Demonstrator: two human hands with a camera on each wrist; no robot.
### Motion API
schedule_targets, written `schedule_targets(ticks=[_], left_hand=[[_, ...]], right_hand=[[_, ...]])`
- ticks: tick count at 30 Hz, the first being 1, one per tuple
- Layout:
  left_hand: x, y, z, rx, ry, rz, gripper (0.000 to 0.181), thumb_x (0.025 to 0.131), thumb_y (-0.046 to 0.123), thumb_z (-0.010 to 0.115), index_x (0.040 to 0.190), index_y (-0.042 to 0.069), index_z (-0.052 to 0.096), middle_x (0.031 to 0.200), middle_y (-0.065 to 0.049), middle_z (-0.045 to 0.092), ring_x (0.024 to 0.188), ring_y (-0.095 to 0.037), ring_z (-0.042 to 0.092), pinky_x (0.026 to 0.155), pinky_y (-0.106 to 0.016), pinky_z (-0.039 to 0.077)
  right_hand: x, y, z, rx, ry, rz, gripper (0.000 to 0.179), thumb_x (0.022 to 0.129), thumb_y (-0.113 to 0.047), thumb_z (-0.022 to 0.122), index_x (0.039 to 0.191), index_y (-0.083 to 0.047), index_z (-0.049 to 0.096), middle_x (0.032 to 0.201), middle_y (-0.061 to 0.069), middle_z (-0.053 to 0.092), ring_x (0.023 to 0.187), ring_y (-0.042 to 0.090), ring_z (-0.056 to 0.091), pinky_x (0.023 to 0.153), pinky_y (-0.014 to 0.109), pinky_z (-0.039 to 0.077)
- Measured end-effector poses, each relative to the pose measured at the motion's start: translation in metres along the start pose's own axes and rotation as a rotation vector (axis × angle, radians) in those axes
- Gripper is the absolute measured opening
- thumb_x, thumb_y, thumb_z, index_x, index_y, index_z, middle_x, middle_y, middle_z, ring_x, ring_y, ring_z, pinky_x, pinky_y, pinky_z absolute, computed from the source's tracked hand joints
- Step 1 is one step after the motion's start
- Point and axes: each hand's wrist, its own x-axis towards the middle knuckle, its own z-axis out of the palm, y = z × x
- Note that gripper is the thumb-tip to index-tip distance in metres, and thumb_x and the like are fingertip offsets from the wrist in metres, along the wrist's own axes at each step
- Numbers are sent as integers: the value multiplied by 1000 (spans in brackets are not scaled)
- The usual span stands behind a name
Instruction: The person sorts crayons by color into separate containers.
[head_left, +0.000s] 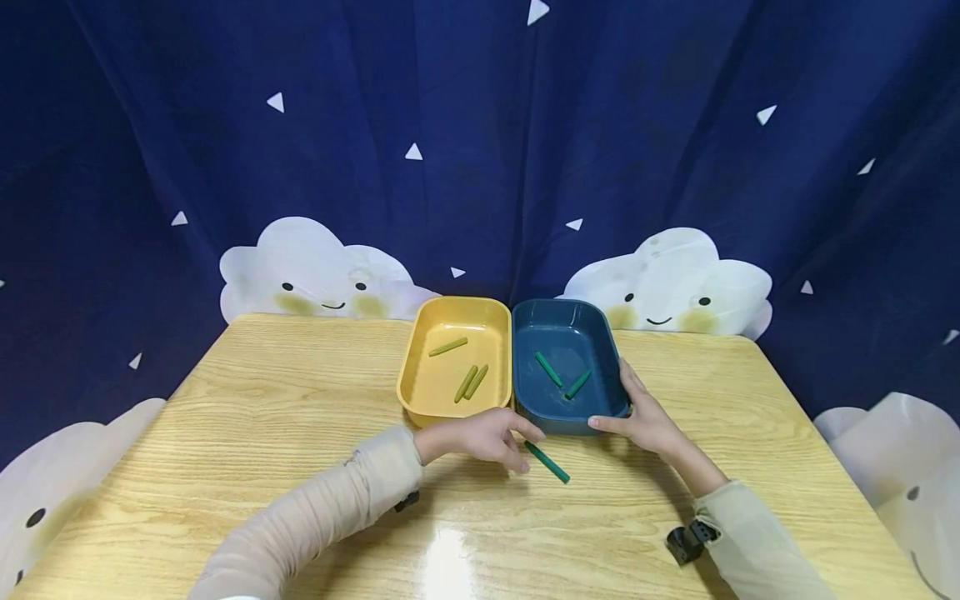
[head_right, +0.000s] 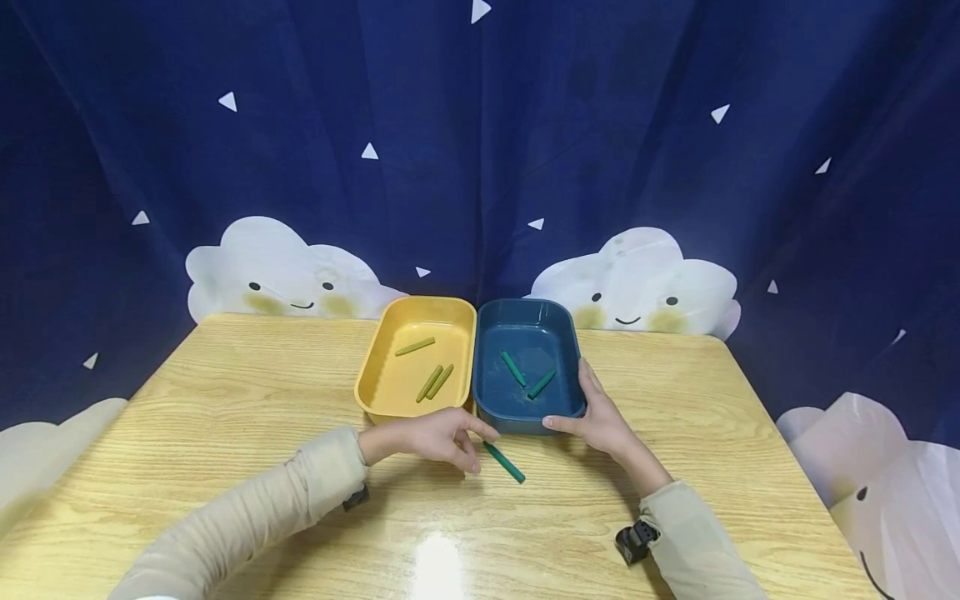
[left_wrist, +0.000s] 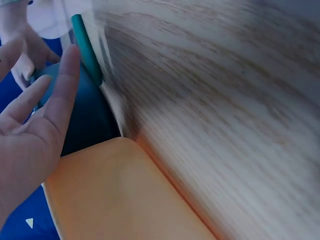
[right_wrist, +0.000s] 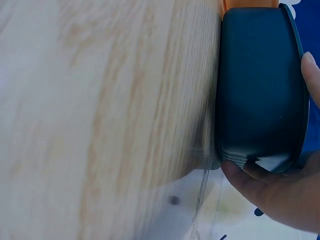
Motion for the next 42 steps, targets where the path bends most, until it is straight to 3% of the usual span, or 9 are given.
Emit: schedule_targets(ticks=[6, 8, 13, 16, 22, 25, 30, 36, 42], left_hand=[[1, 1, 1, 115, -30, -32, 52, 82, 2, 66, 131, -5, 47, 131, -18, 49, 70, -24, 66, 62, -29, 53], [2, 2, 1, 195, -25, -25, 50, 83, 5, 67, 129, -4, 49, 127, -16, 52, 78, -22, 65, 67, -25, 51], [6, 0, 5, 362, -16, 22, 41, 84, 9, 67, 122, -1, 57, 105, -9, 63, 95, -14, 59, 78, -17, 44], [11, -3, 9, 358, -14, 45, 39, 83, 6, 66, 120, -3, 57, 89, -6, 66, 79, -8, 58, 72, -16, 44], [24, -2, 19, 396, 93, -19, 37, 83, 7, 67, 118, -3, 57, 60, 3, 57, 49, -2, 44, 53, -14, 39], [29, 0, 24, 442, 163, -80, 38, 81, 9, 69, 116, -1, 59, 58, 6, 55, 48, -2, 46, 50, -14, 38], [32, 1, 31, 520, 236, -116, 39, 76, 10, 73, 113, 1, 63, 59, 7, 56, 47, -2, 46, 50, -15, 39], [30, 1, 31, 466, 208, -93, 37, 76, 7, 72, 112, 2, 63, 54, 5, 54, 44, -4, 44, 53, -16, 39], [25, -1, 28, 278, 129, -27, 34, 80, -1, 64, 114, -1, 61, 46, 1, 53, 42, -15, 55, 46, -18, 44]], right_hand=[[0, 0, 0, -8, 7, -7, 109, 77, -22, 76, 147, -7, -7, 151, 23, -4, 135, 45, 3, 100, 63, 17], [0, -1, 0, -6, 6, -1, 109, 77, -23, 76, 147, -8, -7, 151, 22, -4, 135, 45, 3, 100, 63, 16], [1, -1, -1, -1, 7, 3, 110, 77, -24, 76, 147, -9, -8, 151, 22, -5, 135, 44, 1, 101, 63, 13], [1, 1, -1, -2, 6, 1, 109, 77, -23, 75, 147, -9, -8, 151, 21, -6, 136, 43, 0, 101, 63, 13], [2, 3, 1, -1, 2, 2, 108, 78, -21, 74, 147, -8, -8, 151, 21, -6, 136, 43, 1, 101, 63, 14], [2, 3, 1, -2, 1, -4, 109, 78, -22, 74, 147, -7, -8, 151, 22, -6, 135, 44, 1, 101, 63, 14], [1, 2, 1, -2, 5, -2, 109, 78, -24, 75, 147, -7, -8, 151, 22, -6, 136, 43, 1, 102, 62, 14], [1, 3, 1, -8, 8, -18, 108, 78, -22, 74, 147, -4, -7, 151, 23, -6, 135, 44, 0, 101, 63, 14], [1, 6, 2, -19, 14, -27, 107, 78, -22, 74, 147, -4, -6, 151, 24, -4, 135, 44, 2, 101, 63, 14]])
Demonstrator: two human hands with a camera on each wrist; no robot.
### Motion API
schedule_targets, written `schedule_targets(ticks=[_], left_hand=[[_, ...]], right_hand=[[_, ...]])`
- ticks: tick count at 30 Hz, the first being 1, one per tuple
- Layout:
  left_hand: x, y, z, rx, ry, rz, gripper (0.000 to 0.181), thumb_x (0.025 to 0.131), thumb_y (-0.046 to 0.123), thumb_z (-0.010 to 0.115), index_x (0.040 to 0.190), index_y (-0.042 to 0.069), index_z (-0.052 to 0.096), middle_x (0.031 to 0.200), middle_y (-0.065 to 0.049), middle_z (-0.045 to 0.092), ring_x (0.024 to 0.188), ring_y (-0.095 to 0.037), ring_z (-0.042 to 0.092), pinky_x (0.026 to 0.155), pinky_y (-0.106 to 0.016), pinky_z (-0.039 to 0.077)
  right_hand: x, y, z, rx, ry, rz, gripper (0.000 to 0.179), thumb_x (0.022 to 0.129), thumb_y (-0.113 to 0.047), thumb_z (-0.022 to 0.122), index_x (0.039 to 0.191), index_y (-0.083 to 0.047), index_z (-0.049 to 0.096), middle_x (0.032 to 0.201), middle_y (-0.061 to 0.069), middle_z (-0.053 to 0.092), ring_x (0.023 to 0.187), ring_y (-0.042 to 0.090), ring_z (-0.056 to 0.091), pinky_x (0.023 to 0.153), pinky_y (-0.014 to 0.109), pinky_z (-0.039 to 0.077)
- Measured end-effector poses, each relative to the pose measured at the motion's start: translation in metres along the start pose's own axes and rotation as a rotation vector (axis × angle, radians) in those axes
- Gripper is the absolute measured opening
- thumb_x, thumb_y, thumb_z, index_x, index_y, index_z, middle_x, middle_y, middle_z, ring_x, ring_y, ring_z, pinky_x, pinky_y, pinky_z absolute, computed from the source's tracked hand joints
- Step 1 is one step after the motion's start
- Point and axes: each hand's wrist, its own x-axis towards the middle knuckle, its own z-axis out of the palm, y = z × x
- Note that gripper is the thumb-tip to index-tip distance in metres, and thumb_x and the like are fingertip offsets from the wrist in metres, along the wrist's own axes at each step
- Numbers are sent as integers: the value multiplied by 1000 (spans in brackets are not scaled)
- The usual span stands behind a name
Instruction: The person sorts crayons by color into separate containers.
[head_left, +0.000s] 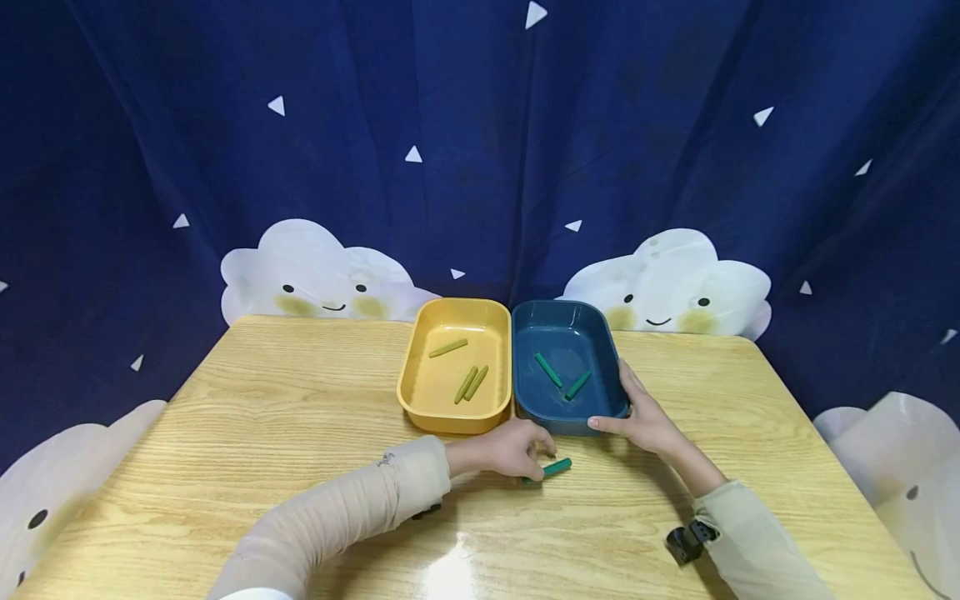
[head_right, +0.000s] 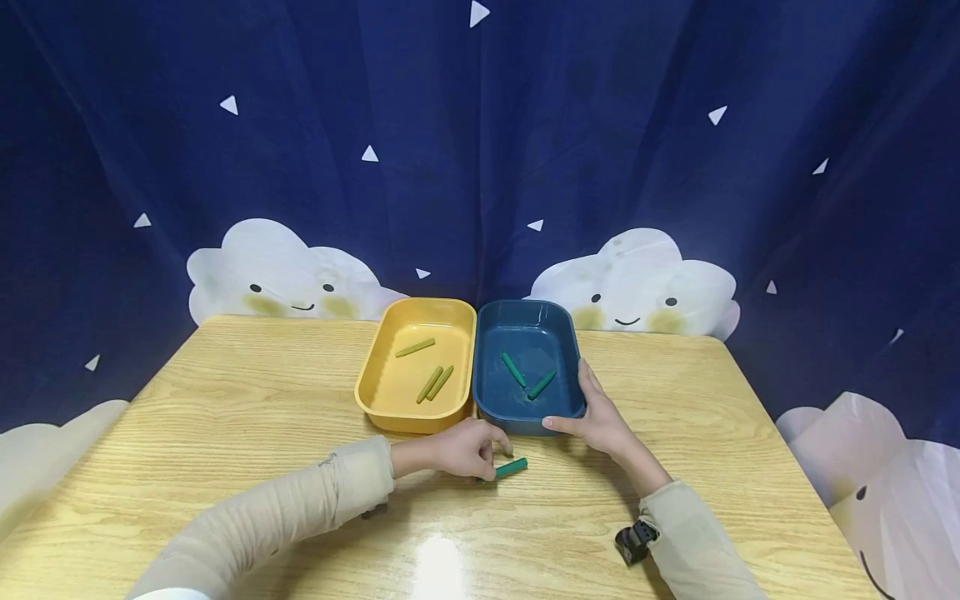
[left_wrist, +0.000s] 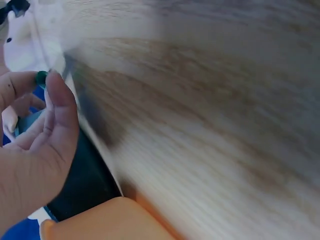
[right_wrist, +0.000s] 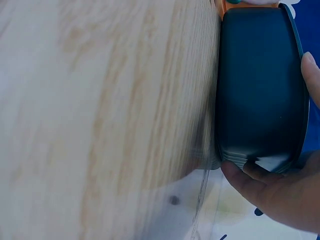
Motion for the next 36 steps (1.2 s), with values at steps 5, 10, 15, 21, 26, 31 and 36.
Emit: schedule_targets(ticks=[5, 10, 15, 21, 26, 31, 36], left_hand=[[-5, 4, -8, -256, -54, 30, 35, 83, -8, 56, 118, -8, 57, 61, -17, 64, 44, -18, 58, 50, -29, 52], [-9, 9, -17, -406, -65, 38, 36, 83, -11, 52, 119, -10, 56, 76, -32, 62, 47, -14, 57, 55, -35, 54], [-12, 13, -25, -429, -45, 62, 34, 84, -10, 53, 118, -8, 57, 78, -35, 60, 49, -14, 58, 58, -40, 54], [-15, 17, -39, -449, -10, 80, 35, 86, -9, 52, 120, -7, 57, 79, -34, 59, 52, -15, 59, 60, -37, 54], [-14, 23, -56, -458, 19, 99, 36, 86, -8, 54, 122, -7, 55, 73, -23, 62, 54, -18, 60, 60, -35, 54], [-7, 26, -74, -439, 25, 128, 37, 87, -7, 53, 124, -9, 52, 75, -25, 62, 60, -27, 62, 62, -38, 54], [5, 25, -91, -423, 46, 115, 36, 88, -5, 52, 124, -8, 52, 74, -24, 61, 61, -20, 62, 62, -36, 54]], right_hand=[[0, 1, 1, 10, 0, -7, 107, 78, -21, 74, 147, -5, -6, 151, 24, -4, 135, 45, 2, 100, 64, 13], [0, 2, 1, 19, -1, -16, 107, 78, -21, 74, 147, -4, -6, 151, 24, -5, 135, 45, 1, 100, 65, 13], [0, 2, 1, 19, 0, -15, 106, 78, -21, 74, 147, -4, -6, 151, 23, -5, 135, 44, 1, 101, 64, 13], [1, 2, 1, 18, -5, -12, 107, 78, -24, 74, 147, -4, -6, 151, 23, -6, 135, 44, 0, 100, 64, 13], [1, 3, 0, 17, -5, -8, 107, 78, -23, 74, 147, -3, -6, 151, 23, -6, 135, 44, 0, 100, 64, 13], [-2, 2, 0, 20, -7, -4, 108, 78, -24, 74, 146, -2, -7, 150, 25, -7, 135, 45, -1, 100, 64, 13], [-2, -1, 0, 23, -2, 0, 106, 79, -22, 73, 146, -2, -6, 150, 25, -6, 135, 45, -1, 100, 64, 13]])
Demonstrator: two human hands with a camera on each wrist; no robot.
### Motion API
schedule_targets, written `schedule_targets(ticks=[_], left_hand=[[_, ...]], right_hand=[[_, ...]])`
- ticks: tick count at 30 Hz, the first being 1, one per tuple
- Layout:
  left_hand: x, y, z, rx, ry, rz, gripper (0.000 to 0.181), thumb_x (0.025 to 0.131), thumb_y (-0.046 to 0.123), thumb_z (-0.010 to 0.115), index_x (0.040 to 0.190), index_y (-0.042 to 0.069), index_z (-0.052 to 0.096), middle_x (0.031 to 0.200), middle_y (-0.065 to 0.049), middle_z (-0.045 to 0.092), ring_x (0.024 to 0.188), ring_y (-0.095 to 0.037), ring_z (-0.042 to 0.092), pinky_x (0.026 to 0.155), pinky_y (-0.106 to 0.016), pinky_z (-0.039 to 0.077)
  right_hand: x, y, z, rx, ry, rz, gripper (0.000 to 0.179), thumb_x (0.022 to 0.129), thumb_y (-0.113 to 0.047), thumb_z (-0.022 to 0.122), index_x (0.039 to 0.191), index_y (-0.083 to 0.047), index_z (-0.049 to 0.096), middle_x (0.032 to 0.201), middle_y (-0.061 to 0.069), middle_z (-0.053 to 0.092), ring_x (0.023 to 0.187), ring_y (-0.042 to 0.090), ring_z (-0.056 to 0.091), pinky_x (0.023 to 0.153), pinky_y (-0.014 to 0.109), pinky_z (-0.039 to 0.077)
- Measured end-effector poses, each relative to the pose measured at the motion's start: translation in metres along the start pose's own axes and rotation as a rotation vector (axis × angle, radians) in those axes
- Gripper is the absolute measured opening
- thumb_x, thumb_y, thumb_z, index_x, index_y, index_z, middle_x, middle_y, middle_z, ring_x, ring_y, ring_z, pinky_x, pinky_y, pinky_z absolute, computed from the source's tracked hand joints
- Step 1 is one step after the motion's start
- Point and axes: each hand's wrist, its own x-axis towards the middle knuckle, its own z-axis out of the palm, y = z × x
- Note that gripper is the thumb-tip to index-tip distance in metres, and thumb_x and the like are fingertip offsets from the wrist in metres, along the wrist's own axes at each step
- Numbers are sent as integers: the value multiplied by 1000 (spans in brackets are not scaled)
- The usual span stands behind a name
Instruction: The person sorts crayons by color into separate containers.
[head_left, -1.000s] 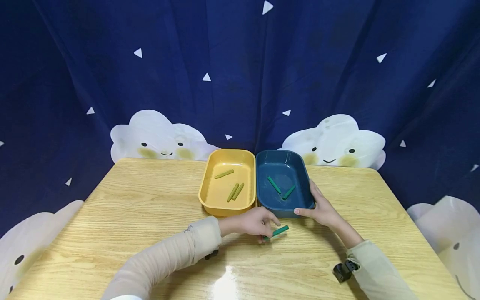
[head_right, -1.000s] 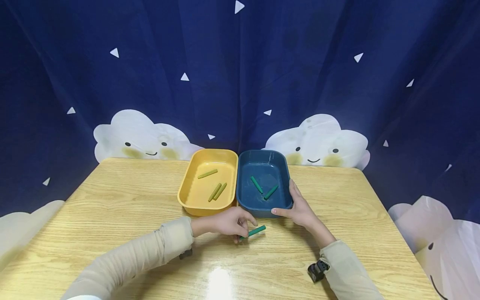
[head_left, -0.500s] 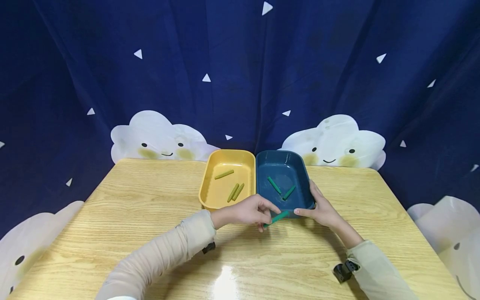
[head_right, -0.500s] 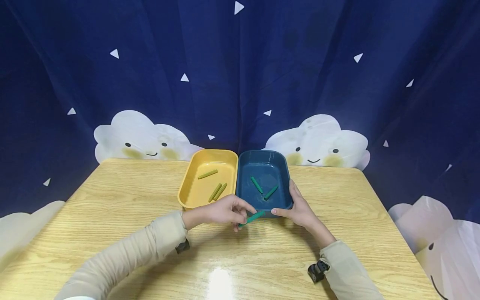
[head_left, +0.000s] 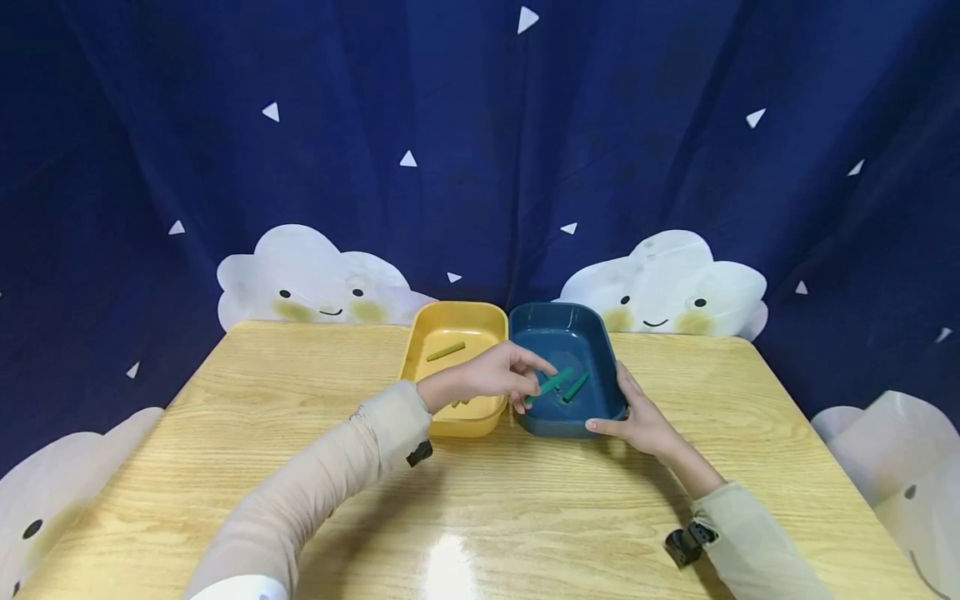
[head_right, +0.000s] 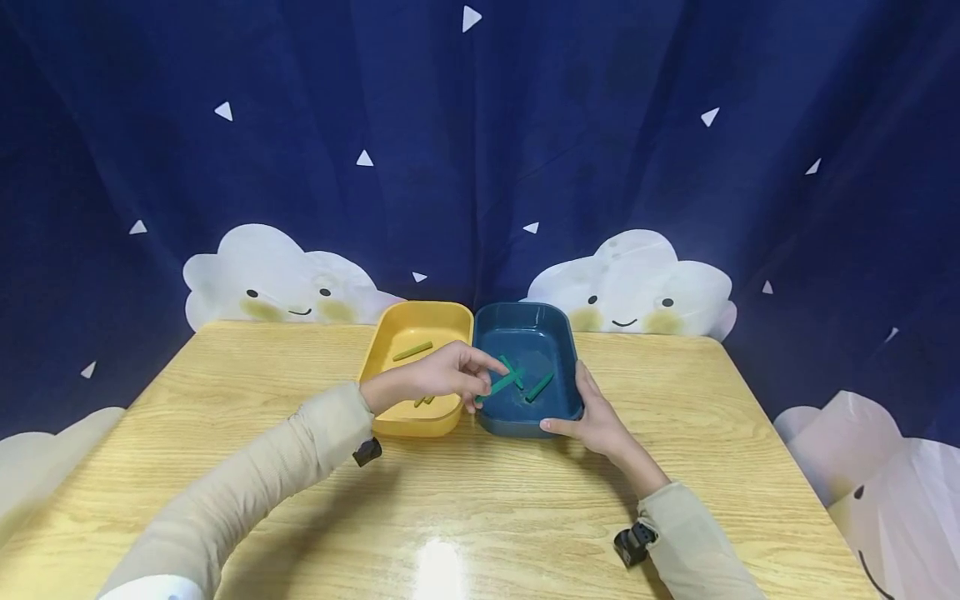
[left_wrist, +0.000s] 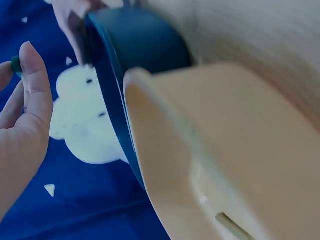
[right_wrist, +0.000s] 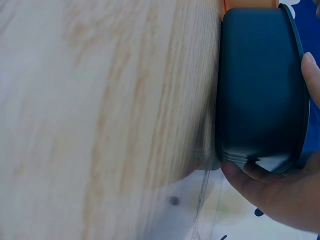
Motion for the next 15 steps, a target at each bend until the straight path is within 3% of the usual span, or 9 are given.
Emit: schedule_targets(ticks=[7, 15], left_hand=[[21, -3, -14, -27, 29, -59, 39, 86, -5, 49, 125, -6, 52, 69, -16, 60, 60, -17, 60, 64, -35, 54], [46, -16, -21, -43, 82, -155, 40, 87, -7, 51, 127, -5, 51, 78, -20, 60, 60, -17, 61, 65, -34, 54]], right_hand=[[2, 2, -1, 4, -5, 22, 107, 78, -23, 74, 147, -4, -7, 151, 22, -6, 136, 42, -1, 103, 62, 11], [0, -3, -2, 12, -7, 32, 109, 77, -23, 75, 146, -3, -7, 151, 23, -7, 136, 43, -1, 103, 61, 11]])
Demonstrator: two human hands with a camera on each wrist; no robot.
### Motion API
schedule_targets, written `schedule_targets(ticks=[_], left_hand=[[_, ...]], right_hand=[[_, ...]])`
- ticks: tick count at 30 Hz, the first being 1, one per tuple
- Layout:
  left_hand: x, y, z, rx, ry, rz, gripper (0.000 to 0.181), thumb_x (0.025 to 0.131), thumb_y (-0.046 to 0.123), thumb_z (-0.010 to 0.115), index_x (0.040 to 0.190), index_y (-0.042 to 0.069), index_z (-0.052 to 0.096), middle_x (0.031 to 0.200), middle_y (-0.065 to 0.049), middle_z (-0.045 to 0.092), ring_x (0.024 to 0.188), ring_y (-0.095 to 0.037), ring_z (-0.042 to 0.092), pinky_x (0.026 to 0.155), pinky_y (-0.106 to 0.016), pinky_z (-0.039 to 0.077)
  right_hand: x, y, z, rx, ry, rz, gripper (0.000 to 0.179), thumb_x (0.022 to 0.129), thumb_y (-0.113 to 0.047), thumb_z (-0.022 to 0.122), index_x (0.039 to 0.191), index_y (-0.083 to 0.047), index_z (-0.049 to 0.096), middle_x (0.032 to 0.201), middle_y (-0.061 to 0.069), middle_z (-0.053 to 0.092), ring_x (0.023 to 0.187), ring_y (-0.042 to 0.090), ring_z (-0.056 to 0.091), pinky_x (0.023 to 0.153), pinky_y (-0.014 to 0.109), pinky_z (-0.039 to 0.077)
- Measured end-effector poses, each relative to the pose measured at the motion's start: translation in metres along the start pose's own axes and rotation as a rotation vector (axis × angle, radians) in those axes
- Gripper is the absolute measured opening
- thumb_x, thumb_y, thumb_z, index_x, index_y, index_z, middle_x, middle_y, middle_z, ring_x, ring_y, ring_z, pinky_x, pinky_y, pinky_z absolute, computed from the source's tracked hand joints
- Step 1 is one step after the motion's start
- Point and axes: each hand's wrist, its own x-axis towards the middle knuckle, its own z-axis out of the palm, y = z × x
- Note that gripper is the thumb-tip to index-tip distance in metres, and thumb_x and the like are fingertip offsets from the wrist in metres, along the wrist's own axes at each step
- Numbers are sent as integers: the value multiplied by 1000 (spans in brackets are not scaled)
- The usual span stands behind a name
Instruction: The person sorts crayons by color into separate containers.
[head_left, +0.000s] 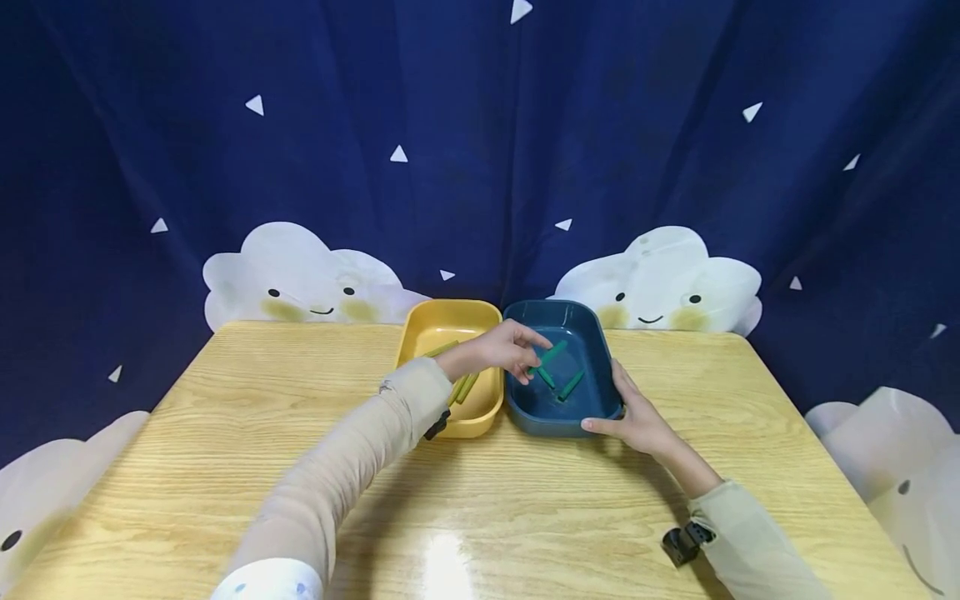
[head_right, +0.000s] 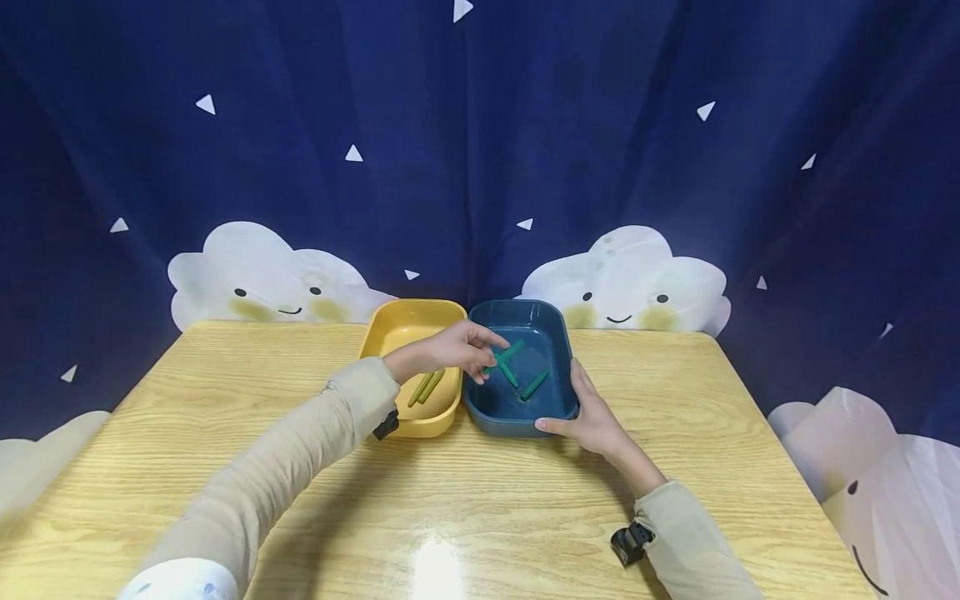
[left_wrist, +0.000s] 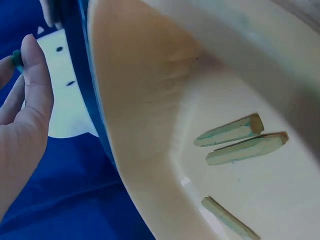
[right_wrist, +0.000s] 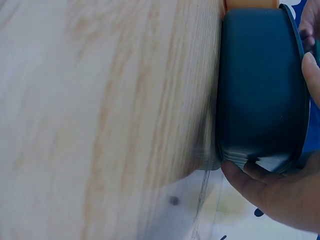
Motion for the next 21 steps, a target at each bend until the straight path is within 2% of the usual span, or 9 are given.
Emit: schedule_targets(ticks=[4, 9, 11, 15, 18, 21], left_hand=[[9, -4, 0, -8, 40, -45, 40, 87, -7, 52, 127, -6, 50, 87, -29, 58, 60, -17, 60, 66, -34, 54], [18, -2, 2, -12, 74, -108, 40, 87, -7, 53, 127, -6, 50, 77, -16, 58, 58, -16, 58, 73, -39, 53], [20, 0, 2, -10, 86, -128, 40, 88, -7, 53, 128, -5, 50, 78, -16, 58, 60, -18, 58, 76, -41, 52], [23, 0, 0, 38, 99, -140, 41, 90, -4, 52, 130, -1, 49, 104, -24, 60, 82, -23, 63, 79, -38, 51], [22, -1, -1, 80, 92, -122, 42, 91, -1, 51, 133, 0, 48, 121, -25, 55, 103, -28, 59, 82, -34, 50], [19, 1, -1, 96, 74, -97, 41, 91, -1, 51, 133, -1, 47, 123, -24, 54, 111, -32, 55, 83, -33, 49]], right_hand=[[0, 0, 1, -5, 3, -4, 109, 77, -22, 75, 147, -4, -7, 151, 23, -6, 135, 43, 1, 102, 62, 12], [1, 2, 2, -3, -3, 4, 108, 78, -23, 74, 147, -7, -8, 152, 20, -7, 136, 42, -1, 103, 61, 12], [2, 2, 3, 0, -7, 3, 107, 79, -23, 73, 147, -7, -8, 152, 20, -8, 136, 41, -2, 103, 61, 11], [1, 2, 2, -11, -12, -1, 107, 79, -22, 73, 146, -5, -9, 151, 22, -8, 136, 43, -2, 102, 62, 12], [1, 1, 2, -16, -7, -1, 107, 79, -20, 73, 146, -4, -8, 151, 22, -7, 135, 44, 0, 102, 62, 13], [1, 2, 1, -13, 3, -4, 107, 78, -18, 74, 147, -4, -7, 151, 23, -6, 135, 44, 1, 102, 62, 14]])
